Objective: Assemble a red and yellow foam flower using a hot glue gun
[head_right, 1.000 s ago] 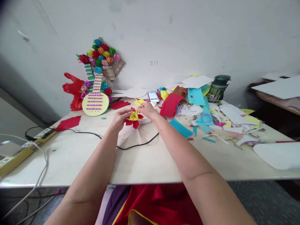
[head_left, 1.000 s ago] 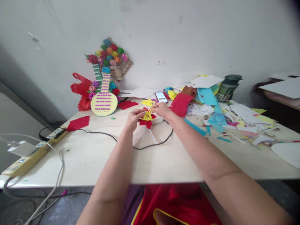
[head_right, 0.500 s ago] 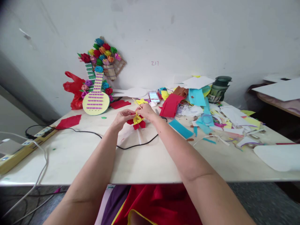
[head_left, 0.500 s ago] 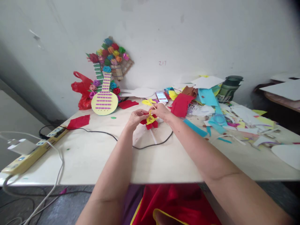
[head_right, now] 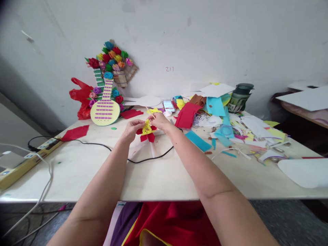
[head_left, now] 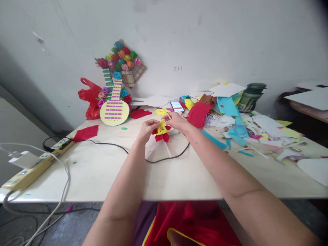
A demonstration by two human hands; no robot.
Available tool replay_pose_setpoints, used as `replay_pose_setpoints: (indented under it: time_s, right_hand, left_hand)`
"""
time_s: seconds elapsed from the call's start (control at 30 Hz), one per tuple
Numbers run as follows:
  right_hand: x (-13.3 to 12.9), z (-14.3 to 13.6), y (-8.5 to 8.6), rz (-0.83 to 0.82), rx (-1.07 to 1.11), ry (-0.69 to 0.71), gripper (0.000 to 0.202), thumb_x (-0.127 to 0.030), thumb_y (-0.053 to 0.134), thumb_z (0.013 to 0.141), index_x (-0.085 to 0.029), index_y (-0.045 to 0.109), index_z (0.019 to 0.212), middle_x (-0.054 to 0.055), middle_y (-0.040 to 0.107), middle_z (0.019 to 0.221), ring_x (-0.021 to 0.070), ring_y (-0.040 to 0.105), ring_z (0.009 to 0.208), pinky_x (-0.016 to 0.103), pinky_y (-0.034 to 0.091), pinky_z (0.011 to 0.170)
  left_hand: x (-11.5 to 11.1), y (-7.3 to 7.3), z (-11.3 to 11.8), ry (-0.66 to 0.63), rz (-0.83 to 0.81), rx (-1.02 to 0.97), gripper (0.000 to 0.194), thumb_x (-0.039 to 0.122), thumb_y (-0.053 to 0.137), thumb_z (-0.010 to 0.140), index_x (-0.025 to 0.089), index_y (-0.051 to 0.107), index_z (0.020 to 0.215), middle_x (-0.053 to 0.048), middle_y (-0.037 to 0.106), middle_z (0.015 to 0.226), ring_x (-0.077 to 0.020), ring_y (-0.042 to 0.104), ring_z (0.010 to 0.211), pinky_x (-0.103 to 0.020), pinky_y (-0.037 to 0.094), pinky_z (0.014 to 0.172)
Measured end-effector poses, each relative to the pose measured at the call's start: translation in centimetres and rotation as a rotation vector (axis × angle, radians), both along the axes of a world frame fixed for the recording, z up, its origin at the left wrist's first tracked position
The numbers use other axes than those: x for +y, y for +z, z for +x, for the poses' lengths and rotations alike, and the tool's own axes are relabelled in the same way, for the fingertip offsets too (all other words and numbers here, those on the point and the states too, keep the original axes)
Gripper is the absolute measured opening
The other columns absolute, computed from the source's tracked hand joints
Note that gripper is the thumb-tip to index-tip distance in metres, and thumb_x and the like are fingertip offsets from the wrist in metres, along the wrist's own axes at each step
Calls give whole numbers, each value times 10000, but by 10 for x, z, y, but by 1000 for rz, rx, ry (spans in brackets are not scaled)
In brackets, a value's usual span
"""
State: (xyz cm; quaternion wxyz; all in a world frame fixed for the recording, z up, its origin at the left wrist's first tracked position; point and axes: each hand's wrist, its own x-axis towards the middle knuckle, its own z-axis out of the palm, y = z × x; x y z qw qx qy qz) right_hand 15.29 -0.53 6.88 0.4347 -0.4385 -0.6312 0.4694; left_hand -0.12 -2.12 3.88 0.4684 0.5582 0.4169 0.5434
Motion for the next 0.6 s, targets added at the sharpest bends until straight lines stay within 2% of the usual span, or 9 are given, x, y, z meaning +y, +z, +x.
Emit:
replay_pose_setpoints:
  time_s: [0.17,0.33,0.6]
  right_hand:
    - [1,-1,-1,-3,-38,-11,220,25,552,579,-141,576,723,-23,549,643,89,510,585,203,393,529]
    - [3,-2,-4,7,-29,-5,225,30,559,573,-139,572,721,-31,564,648,86,533,604,193,417,562]
    - [0,-2,-3,16,-52,30,192,23,539,574,-136,592,668,-43,552,559,71,492,526,188,409,542]
  left_hand:
    - [3,-2,0,4,0,-56,177,278,707,522,157,620,619,-3,607,558,-121,548,510,-242,431,524]
    - [1,-1,2,-41,-49,-57,237,280,729,507,150,605,661,-10,624,580,-119,562,509,-224,417,502]
    - [3,-2,2,47,-62,-36,213,278,728,481,136,622,601,-16,594,519,-107,522,452,-218,368,450]
